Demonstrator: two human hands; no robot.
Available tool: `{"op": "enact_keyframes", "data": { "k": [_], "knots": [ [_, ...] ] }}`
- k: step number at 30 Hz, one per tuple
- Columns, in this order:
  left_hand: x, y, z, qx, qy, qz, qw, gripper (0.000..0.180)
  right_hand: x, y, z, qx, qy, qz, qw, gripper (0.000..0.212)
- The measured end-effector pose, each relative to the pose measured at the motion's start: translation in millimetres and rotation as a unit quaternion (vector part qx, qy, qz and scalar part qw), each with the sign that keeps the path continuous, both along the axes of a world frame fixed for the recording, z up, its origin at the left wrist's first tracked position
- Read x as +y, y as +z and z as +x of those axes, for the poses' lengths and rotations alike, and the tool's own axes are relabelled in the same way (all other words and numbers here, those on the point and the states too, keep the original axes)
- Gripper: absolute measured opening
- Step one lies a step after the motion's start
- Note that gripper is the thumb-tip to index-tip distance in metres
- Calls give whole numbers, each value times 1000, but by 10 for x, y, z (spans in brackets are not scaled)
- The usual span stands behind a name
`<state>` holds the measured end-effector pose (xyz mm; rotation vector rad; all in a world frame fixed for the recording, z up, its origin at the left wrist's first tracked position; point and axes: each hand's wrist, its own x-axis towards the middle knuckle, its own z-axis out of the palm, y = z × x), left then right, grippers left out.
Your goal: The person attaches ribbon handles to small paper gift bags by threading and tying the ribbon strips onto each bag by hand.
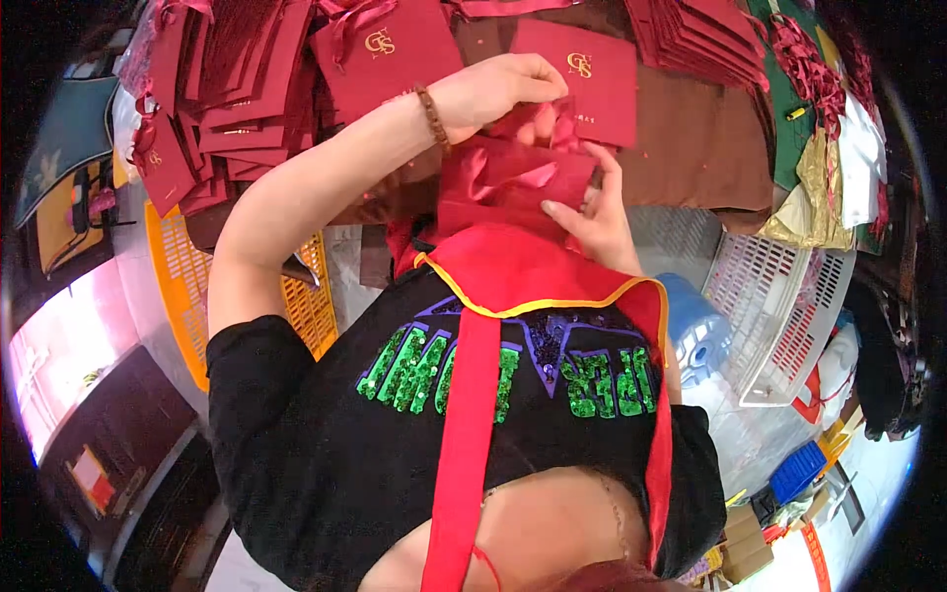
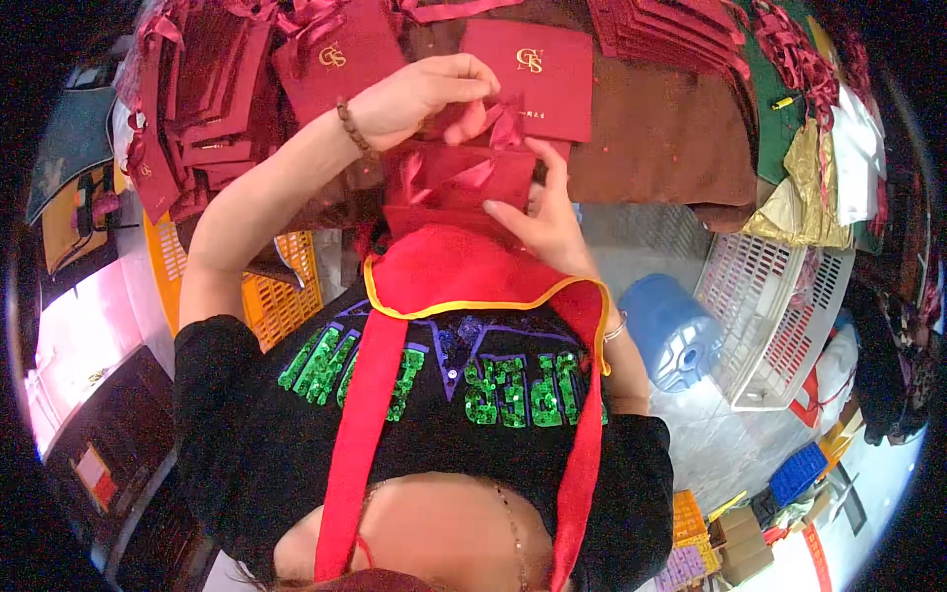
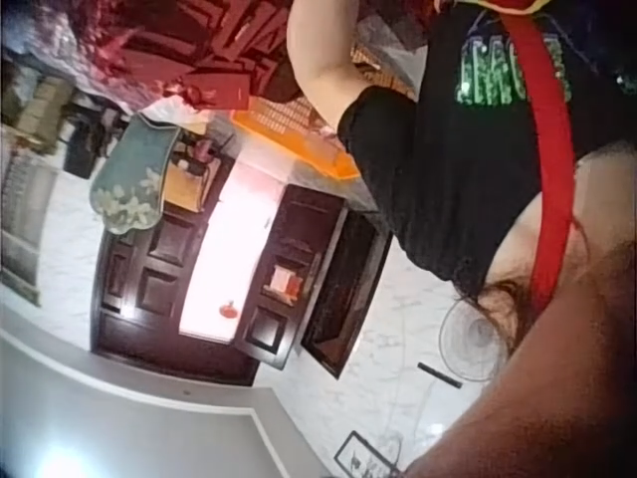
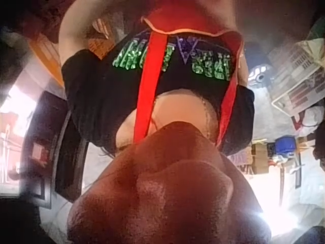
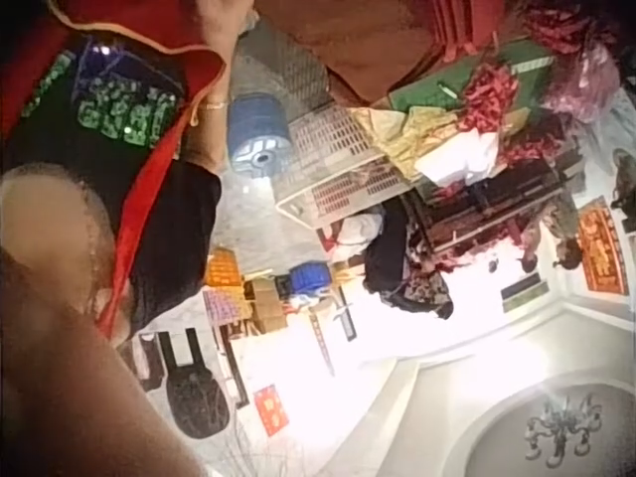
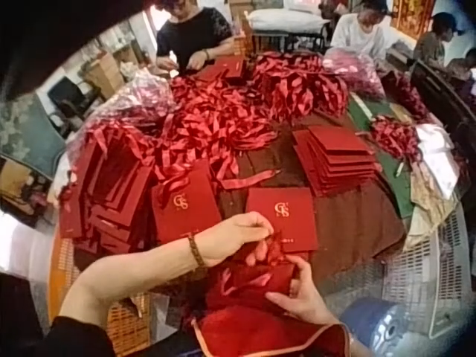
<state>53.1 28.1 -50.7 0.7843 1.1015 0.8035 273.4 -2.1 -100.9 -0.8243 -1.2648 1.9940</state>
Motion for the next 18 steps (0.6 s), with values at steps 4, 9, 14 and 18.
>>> {"op": "enact_keyframes", "data": {
  "k": [4,9,14,18],
  "knots": [
    [73,-136,30,116,18,40,992,20,24,-7,-23,-51,61,42,996,82],
    [152,-98,206,293,-88,41,951,44,62,-36,-11,-105,109,84,985,86],
    [204,-200,215,240,-162,57,955,41,54,-60,-17,-155,84,184,967,79],
    [272,-260,169,185,-185,-55,964,39,50,-46,-19,-153,92,173,969,80]
  ]
}}
